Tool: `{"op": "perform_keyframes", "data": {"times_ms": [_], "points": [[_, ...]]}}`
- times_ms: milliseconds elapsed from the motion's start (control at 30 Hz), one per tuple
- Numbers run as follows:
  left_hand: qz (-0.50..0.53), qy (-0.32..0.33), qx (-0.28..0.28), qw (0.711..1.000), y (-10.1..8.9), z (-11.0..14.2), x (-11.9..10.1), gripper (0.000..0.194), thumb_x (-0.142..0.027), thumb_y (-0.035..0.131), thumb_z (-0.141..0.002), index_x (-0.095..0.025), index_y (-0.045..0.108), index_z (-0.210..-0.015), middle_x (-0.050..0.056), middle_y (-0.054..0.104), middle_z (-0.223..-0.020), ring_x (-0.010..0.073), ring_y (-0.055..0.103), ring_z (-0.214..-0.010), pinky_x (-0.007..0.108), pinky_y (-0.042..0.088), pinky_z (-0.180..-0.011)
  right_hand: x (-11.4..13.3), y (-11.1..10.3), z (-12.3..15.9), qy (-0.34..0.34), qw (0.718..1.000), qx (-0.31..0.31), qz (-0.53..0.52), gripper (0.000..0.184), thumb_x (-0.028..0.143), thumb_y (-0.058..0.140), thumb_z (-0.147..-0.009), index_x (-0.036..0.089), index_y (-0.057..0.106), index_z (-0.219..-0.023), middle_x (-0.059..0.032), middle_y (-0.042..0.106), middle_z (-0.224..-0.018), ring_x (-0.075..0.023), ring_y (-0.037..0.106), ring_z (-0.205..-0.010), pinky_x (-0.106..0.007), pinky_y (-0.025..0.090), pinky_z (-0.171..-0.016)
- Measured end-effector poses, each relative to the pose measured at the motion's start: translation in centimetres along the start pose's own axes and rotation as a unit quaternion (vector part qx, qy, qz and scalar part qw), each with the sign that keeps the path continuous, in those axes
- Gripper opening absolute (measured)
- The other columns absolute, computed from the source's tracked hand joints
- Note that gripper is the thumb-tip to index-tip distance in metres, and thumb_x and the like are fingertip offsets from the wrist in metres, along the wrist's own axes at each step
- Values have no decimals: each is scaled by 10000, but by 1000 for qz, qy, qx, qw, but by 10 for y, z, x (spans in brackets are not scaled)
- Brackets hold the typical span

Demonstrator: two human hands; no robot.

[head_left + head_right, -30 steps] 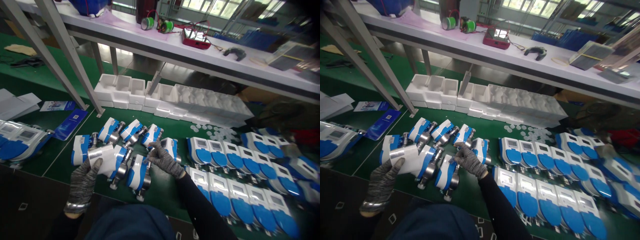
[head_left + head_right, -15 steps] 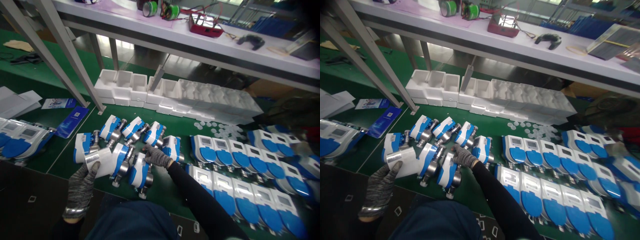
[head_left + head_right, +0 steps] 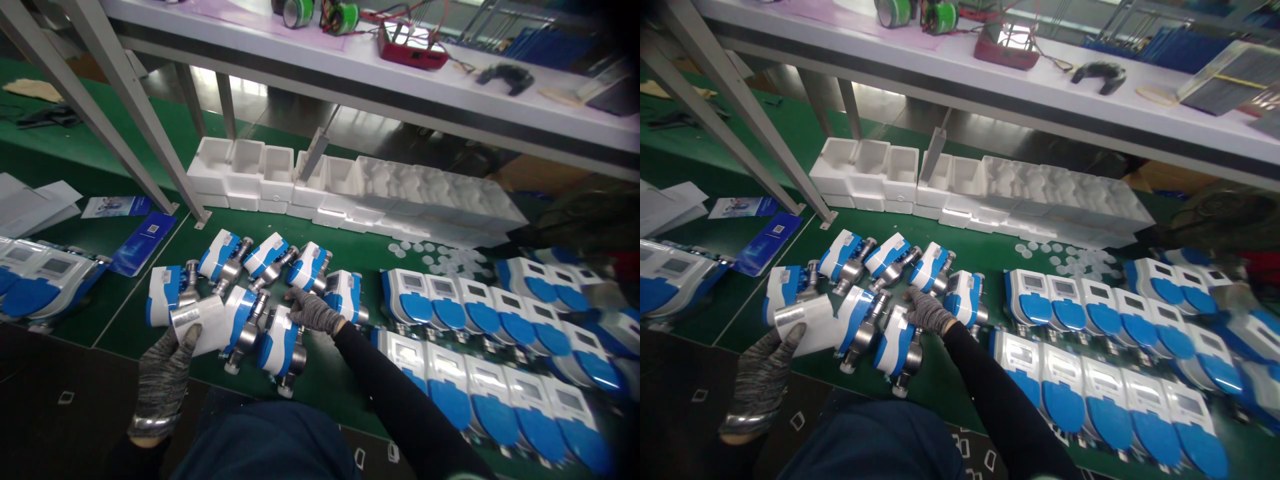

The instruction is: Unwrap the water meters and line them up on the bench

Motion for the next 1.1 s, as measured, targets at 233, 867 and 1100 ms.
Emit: {"op": "perform_keyframes", "data": {"times_ms": [233, 867, 1100], "points": [[-7, -18, 4, 1000, 2, 2, 0, 503, -576, 735, -673, -198, 723, -1005, 28, 732, -1048, 278, 644, -1053, 415, 498, -996, 6, 2, 12, -19, 999, -30, 22, 498, 141, 626, -749, 157, 538, -1239, -23, 651, -852, -170, 599, -764, -305, 479, -755], [-33, 175, 166, 970, 53, 56, -39, 423, -456, 651, -787, -144, 720, -1063, 116, 717, -1106, 269, 664, -1058, 412, 513, -994, 134, -18, 95, -340, 899, -247, -126, 232, 240, 674, -860, 243, 657, -1091, -12, 666, -1080, -164, 599, -1036, -353, 471, -944], [-1, 186, 189, 964, 57, 68, -56, 328, -413, 640, -829, -170, 721, -1034, 55, 742, -1048, 199, 697, -987, 265, 555, -905, 128, -15, 103, -350, 868, -344, -79, 197, 172, 649, -865, 228, 656, -1054, -18, 682, -988, -166, 616, -955, -364, 483, -875]]}}
Point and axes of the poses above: each hand's wrist, its own z-axis away from the middle knuckle, its own y-axis out of the palm, x = y × z, the point moved 4 cm from there along -z, towards the middle knuckle
